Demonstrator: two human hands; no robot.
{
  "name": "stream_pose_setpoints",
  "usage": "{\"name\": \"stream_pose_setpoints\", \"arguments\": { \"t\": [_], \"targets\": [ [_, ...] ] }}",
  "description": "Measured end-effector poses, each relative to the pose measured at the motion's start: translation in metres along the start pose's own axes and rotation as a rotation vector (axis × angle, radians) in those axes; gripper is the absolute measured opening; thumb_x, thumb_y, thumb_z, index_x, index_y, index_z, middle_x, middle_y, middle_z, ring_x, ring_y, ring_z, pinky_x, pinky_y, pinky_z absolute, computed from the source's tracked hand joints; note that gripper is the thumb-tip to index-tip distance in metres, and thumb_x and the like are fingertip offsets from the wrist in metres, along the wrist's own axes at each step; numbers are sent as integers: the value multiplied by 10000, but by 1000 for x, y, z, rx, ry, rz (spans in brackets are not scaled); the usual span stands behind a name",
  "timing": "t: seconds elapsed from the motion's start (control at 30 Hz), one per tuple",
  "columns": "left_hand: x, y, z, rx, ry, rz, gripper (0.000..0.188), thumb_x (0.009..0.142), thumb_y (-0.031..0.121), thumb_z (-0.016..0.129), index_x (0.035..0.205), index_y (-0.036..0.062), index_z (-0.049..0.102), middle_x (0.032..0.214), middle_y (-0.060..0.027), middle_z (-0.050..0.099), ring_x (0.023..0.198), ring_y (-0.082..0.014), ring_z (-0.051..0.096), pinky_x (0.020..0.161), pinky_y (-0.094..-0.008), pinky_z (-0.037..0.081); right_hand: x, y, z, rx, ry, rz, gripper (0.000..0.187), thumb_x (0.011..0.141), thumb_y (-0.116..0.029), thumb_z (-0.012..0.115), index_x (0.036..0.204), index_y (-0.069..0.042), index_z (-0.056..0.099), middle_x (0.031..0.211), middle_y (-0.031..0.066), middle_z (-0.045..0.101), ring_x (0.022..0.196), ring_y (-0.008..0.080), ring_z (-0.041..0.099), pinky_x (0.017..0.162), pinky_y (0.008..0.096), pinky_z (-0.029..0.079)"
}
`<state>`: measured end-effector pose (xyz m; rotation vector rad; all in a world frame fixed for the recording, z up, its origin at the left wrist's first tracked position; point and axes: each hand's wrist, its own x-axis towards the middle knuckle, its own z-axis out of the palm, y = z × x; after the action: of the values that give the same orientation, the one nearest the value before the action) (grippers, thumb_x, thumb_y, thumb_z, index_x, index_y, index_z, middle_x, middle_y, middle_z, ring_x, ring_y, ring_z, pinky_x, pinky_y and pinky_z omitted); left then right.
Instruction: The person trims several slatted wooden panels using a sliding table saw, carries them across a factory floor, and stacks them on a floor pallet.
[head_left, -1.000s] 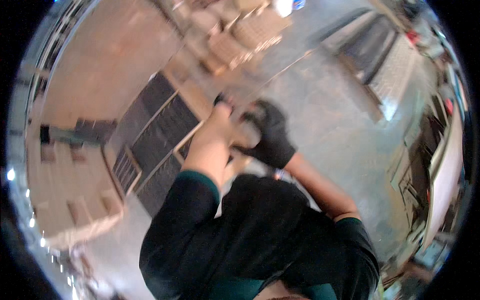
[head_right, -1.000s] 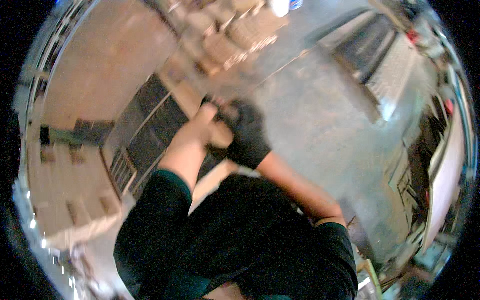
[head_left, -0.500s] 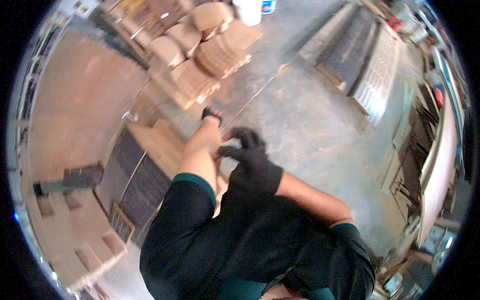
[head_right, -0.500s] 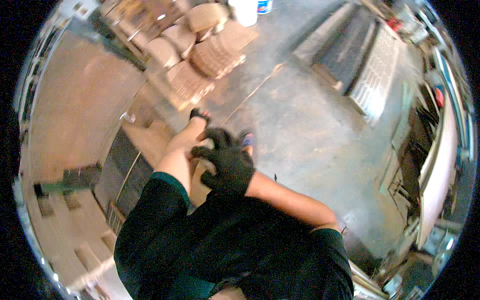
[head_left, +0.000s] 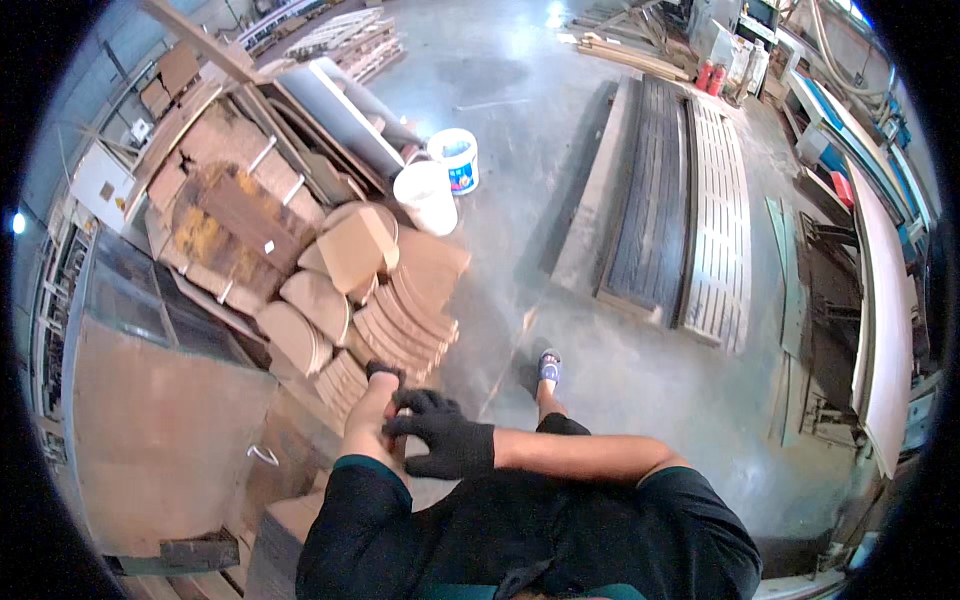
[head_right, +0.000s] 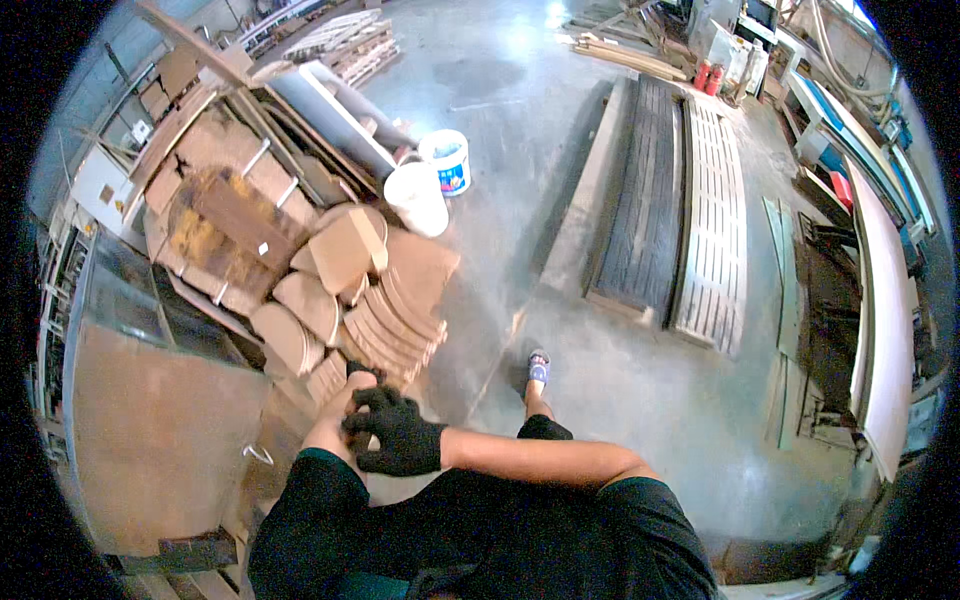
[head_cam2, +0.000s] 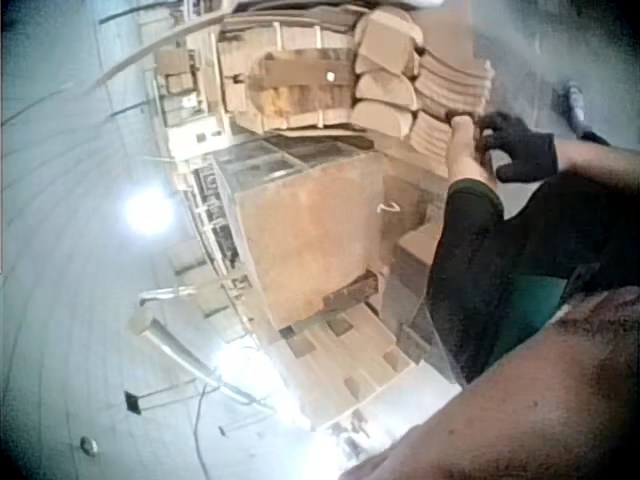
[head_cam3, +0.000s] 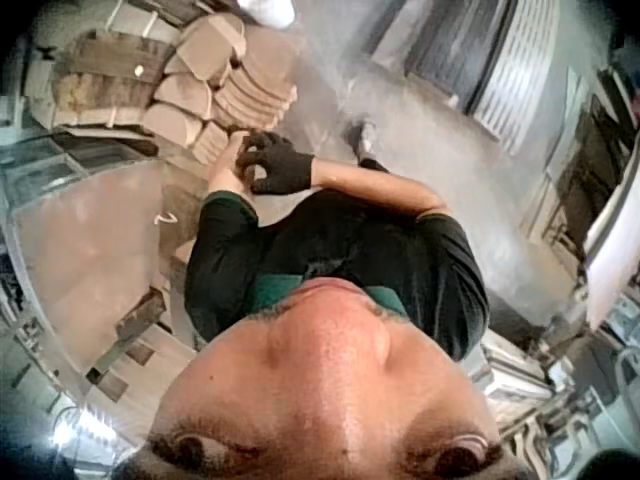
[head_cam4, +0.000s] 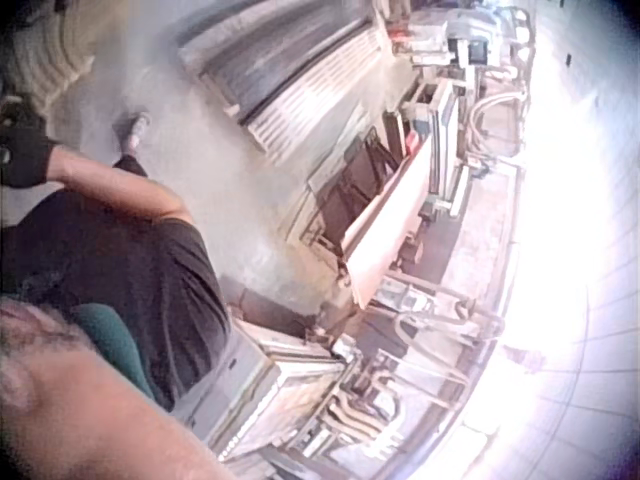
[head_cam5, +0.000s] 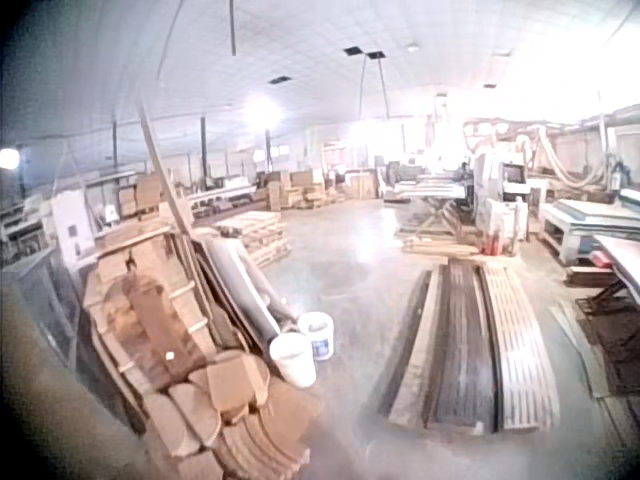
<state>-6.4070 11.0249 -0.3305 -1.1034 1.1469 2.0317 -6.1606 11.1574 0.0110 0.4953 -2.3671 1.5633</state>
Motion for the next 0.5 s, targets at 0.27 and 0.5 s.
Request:
{"name": "stream_pose_setpoints", "arguments": {
  "t": [0.27,0.5],
  "targets": [
    [28,51,113,-2,43,-1,316,851,429,557,1013,159,534,922,-44,547,817,-253,522,711,-429,448,109,115,-140,-57,-231,172,400,721,-281,624,1098,-149,634,1266,141,484,1253,349,370,1036,480,284],
    [84,75,225,27,66,-42,325,844,435,560,1009,156,538,951,-48,549,844,-259,524,736,-443,449,187,184,-242,83,-443,60,511,732,-386,619,1184,-151,583,1346,132,401,1291,374,296,1034,511,261]
  ]
}}
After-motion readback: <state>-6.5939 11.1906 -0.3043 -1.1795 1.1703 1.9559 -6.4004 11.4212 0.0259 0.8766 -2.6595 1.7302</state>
